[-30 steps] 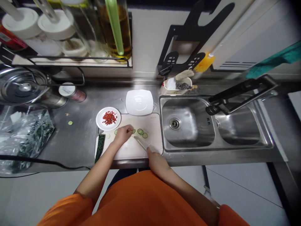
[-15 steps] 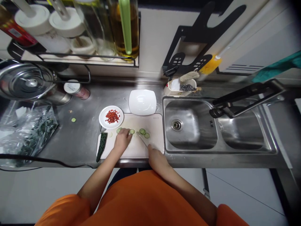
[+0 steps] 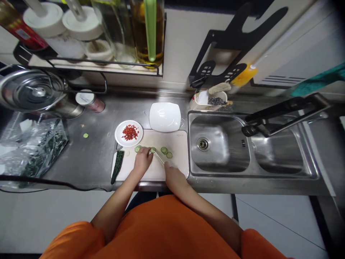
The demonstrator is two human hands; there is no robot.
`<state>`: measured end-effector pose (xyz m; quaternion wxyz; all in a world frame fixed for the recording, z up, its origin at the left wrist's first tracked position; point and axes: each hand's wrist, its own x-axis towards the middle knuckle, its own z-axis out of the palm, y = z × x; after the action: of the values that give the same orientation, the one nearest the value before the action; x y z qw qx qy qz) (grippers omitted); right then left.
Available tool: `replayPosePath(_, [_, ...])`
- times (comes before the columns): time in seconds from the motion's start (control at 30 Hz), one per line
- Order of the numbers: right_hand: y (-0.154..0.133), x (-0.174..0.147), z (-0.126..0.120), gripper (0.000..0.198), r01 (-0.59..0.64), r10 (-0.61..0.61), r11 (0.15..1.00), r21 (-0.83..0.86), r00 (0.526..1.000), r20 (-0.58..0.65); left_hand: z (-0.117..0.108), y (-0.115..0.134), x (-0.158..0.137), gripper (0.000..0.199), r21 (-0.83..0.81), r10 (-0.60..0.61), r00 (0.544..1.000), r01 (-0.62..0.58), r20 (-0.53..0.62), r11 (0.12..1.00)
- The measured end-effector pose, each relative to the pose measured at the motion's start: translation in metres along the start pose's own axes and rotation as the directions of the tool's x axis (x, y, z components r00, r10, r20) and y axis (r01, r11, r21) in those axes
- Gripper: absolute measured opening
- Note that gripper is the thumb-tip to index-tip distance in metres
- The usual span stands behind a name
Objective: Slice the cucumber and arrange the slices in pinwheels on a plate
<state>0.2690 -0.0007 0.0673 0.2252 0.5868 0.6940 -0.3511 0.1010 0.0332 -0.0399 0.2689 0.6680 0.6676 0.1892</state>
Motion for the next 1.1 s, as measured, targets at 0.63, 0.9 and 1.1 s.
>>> replayPosePath(0.63, [-0.0042,0.0018,-0.0017,0.034,-0.022,0.022,1.0,0.013,0.999,0.039,-0.0002,0.0002,-0.0001,0.026,-0.007,-0.008,1.0,0.008,-0.019,1.0])
replayPosePath(0.9, [-0.0043,0.0057,0.0004,0.038,-0.035,0.031,0.997,0.076,0.998,0.051,0.0014,-0.0008,0.0005,0.027,-0.004,-0.006,1.0,0.006,-0.017,1.0])
replayPosePath(1.1, [-0.0063,0.0058,-0.0014,0.044,-0.039,0.031,0.994,0.102,0.997,0.071,0.0,0.0002,0.0008,0.026,-0.006,-0.022,1.0,0.022,-0.016,1.0])
